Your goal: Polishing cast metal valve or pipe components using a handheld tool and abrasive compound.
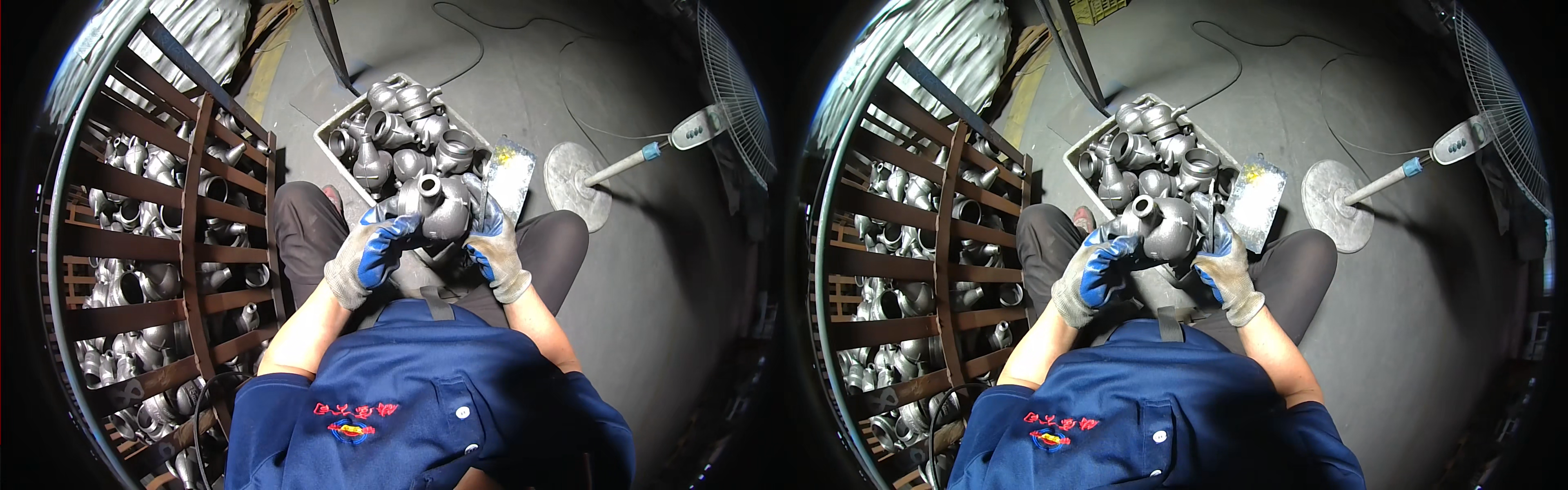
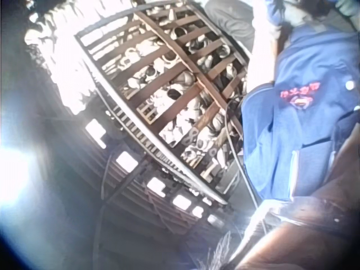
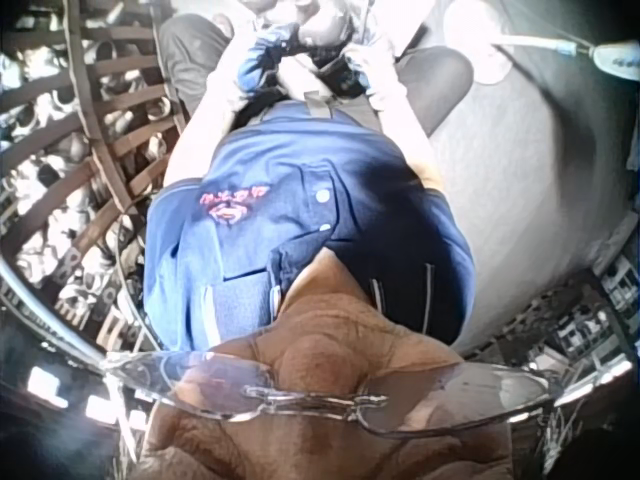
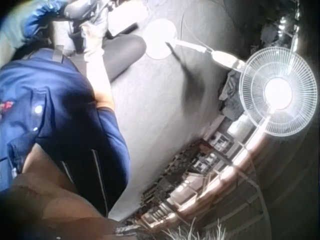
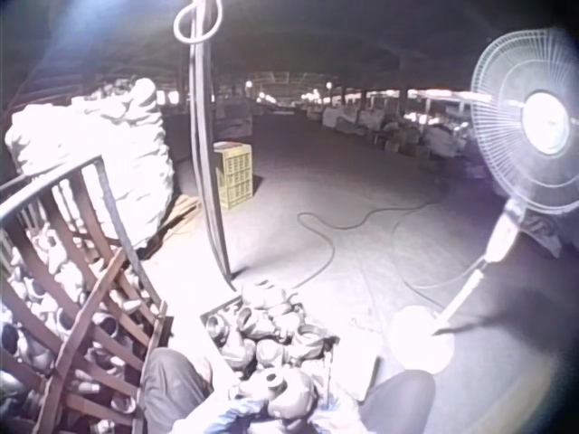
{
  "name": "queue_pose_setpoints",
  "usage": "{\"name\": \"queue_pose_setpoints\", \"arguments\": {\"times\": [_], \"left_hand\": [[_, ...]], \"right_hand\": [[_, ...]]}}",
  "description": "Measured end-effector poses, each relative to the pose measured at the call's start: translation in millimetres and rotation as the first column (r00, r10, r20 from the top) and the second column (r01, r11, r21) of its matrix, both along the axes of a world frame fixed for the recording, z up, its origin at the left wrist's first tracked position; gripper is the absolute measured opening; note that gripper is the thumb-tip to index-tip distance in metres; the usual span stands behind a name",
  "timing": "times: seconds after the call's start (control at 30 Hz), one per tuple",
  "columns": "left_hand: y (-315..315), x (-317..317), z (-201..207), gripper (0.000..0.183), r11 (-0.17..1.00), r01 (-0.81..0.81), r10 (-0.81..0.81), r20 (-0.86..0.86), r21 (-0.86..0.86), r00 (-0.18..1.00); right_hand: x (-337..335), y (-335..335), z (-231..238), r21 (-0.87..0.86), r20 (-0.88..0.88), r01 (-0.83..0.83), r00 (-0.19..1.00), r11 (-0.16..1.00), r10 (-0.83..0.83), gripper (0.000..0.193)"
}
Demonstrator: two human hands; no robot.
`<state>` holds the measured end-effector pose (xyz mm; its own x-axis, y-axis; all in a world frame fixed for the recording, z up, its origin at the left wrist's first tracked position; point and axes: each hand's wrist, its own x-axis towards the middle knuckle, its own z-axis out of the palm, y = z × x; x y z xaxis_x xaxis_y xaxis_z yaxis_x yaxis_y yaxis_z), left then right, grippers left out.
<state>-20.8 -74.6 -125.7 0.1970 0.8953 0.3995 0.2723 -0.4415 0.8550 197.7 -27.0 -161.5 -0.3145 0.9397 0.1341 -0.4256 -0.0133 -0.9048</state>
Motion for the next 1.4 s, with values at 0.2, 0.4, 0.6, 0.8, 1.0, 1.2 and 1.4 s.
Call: {"name": "queue_pose_setpoints", "arguments": {"times": [0.2,0.4,0.6,0.8,1.0,1.2,1.4], "left_hand": [[1.7,10.3,-0.1,0.027,0.623,0.306,0.389,0.624,-0.72,0.678],[-0.1,14.8,27.2,0.035,0.711,0.242,0.248,0.558,-0.66,0.792],[3.4,12.4,31.3,0.033,0.706,0.181,0.167,0.409,-0.685,0.897],[0.4,10.6,14.4,0.026,0.802,0.165,0.099,0.4,-0.574,0.911],[-0.7,13.8,2.2,0.036,0.76,0.255,0.131,0.526,-0.598,0.84],[-0.1,8.3,7.3,0.035,0.689,0.252,0.192,0.507,-0.679,0.841],[-10.0,5.4,26.8,0.031,0.734,0.216,0.36,0.639,-0.644,0.68]], "right_hand": [[7.1,-0.6,26.9,-0.15,0.239,0.189,0.959,0.971,-0.15,0.055],[15.2,-6.4,20.0,0.028,0.238,-0.093,0.968,0.995,0.084,0.04],[10.6,-2.1,28.0,-0.452,-0.245,-0.207,0.964,0.868,0.102,0.053],[4.9,-2.0,37.7,-0.237,-0.148,-0.144,0.983,0.961,0.111,0.068],[17.7,4.2,30.4,-0.171,-0.08,-0.226,0.973,0.959,0.215,0.069],[6.5,5.0,34.0,-0.137,-0.048,-0.198,0.98,0.971,0.193,0.07],[-6.6,-3.9,56.2,-0.192,-0.123,-0.188,0.978,0.963,0.167,0.069]]}}
